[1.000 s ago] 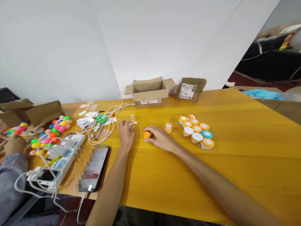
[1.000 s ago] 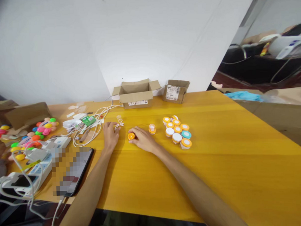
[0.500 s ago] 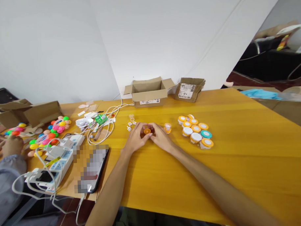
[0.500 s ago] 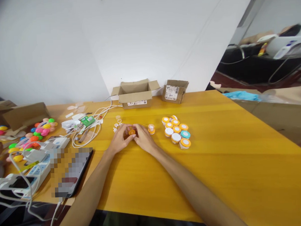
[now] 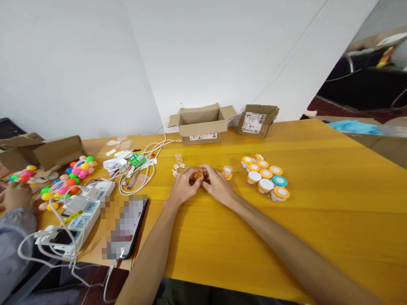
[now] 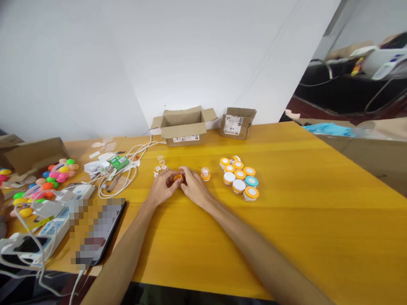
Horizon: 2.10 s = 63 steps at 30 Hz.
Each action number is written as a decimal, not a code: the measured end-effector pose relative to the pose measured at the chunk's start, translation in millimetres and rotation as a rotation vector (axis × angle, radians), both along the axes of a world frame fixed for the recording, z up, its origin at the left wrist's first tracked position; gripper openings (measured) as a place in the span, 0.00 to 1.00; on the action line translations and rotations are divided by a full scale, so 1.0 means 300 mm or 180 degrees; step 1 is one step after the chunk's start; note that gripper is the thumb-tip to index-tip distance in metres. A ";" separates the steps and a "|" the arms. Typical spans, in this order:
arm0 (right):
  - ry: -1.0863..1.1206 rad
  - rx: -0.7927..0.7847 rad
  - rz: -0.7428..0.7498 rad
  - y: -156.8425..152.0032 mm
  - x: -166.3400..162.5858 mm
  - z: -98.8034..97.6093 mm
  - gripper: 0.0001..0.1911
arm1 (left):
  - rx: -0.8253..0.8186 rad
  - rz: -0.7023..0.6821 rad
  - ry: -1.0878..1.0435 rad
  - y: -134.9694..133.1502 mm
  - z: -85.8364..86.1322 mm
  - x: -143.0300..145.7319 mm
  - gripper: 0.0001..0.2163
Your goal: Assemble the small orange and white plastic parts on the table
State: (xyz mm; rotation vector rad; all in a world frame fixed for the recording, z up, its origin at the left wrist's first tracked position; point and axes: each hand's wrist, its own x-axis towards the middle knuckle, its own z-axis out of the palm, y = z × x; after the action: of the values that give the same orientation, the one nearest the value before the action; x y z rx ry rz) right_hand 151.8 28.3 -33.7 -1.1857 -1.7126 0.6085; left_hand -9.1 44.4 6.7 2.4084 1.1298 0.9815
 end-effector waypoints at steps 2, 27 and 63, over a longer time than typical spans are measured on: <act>0.0007 -0.0022 -0.0008 0.002 -0.001 -0.001 0.24 | 0.0066 -0.0013 0.0009 0.001 0.000 -0.001 0.06; -0.0060 -0.0084 0.0112 -0.008 -0.007 0.030 0.18 | 0.0558 0.1289 0.0079 0.058 -0.046 -0.069 0.04; -0.0122 -0.0025 0.0155 -0.009 -0.005 0.036 0.17 | 0.0051 -0.0140 0.0423 0.025 -0.009 -0.017 0.09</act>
State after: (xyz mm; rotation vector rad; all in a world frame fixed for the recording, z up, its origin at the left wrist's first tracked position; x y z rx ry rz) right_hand 150.3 25.8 -22.9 -1.1709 -1.7772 0.6262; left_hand -14.1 51.9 4.1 2.5323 1.1114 0.8304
